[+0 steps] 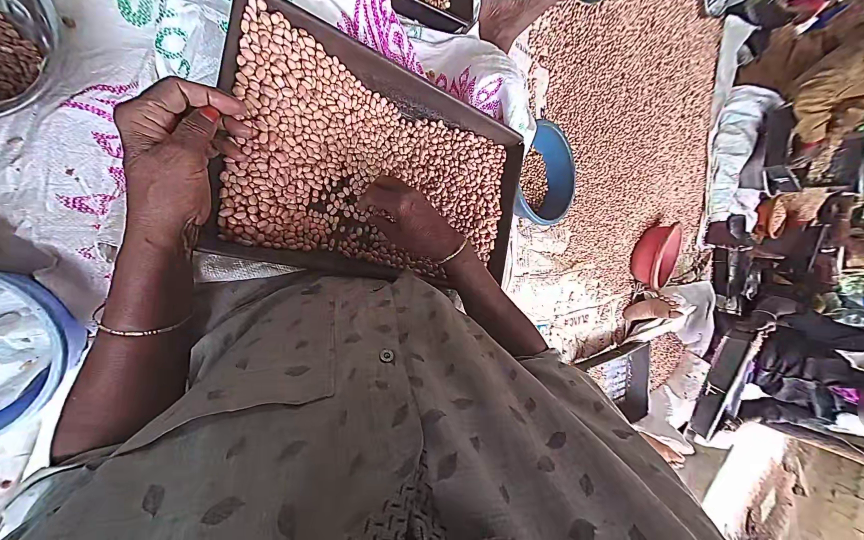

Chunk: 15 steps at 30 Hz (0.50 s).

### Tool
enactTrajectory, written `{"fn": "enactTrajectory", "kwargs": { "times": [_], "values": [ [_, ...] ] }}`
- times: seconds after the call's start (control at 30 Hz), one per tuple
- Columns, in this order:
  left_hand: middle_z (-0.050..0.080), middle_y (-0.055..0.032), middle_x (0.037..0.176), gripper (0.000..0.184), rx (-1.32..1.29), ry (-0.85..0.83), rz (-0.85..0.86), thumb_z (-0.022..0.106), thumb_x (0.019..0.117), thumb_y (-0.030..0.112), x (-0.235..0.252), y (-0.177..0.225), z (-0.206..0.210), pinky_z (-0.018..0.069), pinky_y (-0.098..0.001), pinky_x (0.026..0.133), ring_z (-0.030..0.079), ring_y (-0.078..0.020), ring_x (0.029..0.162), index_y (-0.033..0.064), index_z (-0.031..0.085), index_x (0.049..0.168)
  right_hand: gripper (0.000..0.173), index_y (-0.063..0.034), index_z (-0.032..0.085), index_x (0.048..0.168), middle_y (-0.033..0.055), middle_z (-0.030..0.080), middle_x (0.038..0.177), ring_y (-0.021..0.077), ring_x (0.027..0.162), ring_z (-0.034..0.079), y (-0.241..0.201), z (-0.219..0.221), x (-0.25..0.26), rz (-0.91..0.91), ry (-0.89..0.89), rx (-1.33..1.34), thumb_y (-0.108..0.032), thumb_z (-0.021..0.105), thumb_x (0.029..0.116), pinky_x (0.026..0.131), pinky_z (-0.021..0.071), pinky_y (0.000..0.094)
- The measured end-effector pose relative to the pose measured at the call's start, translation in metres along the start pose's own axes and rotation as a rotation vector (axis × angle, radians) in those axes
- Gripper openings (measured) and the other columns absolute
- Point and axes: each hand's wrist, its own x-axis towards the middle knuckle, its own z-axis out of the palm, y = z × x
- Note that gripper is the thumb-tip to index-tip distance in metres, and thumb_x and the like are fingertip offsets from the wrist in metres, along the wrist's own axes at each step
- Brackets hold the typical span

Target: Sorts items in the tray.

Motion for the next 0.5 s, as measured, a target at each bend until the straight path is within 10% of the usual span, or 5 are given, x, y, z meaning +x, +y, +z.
{"fn": "enactTrajectory", "kwargs": {
  "times": [0.37,0.43,0.5],
  "values": [
    [0.068,0.0048,0.111,0.022,0.167,-0.019,0.052,0.044,0.1041,0.009,-0.003,-0.002,0.002,0.0578,-0.0221,0.075,0.068,-0.0024,0.084,0.0069,0.058,0.121,0.012,0.0024,0.072,0.097,0.0171,0.071,0.094,0.0306,0.085,0.072,-0.002,0.011,0.001,0.002,0.003,-0.043,-0.005,0.063,0.0942,0.076,0.0590,0.0465],
    [0.069,0.0049,0.110,0.021,0.154,-0.025,0.062,0.045,0.1044,0.009,-0.002,-0.003,0.001,0.0577,-0.0221,0.075,0.067,-0.0025,0.084,0.0069,0.058,0.121,0.021,0.0146,0.067,0.107,0.0204,0.072,0.094,0.0237,0.074,0.070,0.016,-0.018,0.018,0.106,0.387,0.172,-0.001,0.063,0.0943,0.071,0.0600,0.0386],
    [0.069,0.0061,0.107,0.021,0.148,-0.018,0.060,0.044,0.1044,0.008,-0.004,-0.002,0.003,0.0571,-0.0213,0.075,0.067,-0.0015,0.083,0.0072,0.059,0.119,0.054,0.0171,0.036,0.143,0.0218,0.066,0.116,0.0230,0.085,0.073,0.028,-0.054,0.037,0.204,0.655,0.499,-0.003,0.061,0.0994,0.077,0.0650,0.0375]
  ]
}}
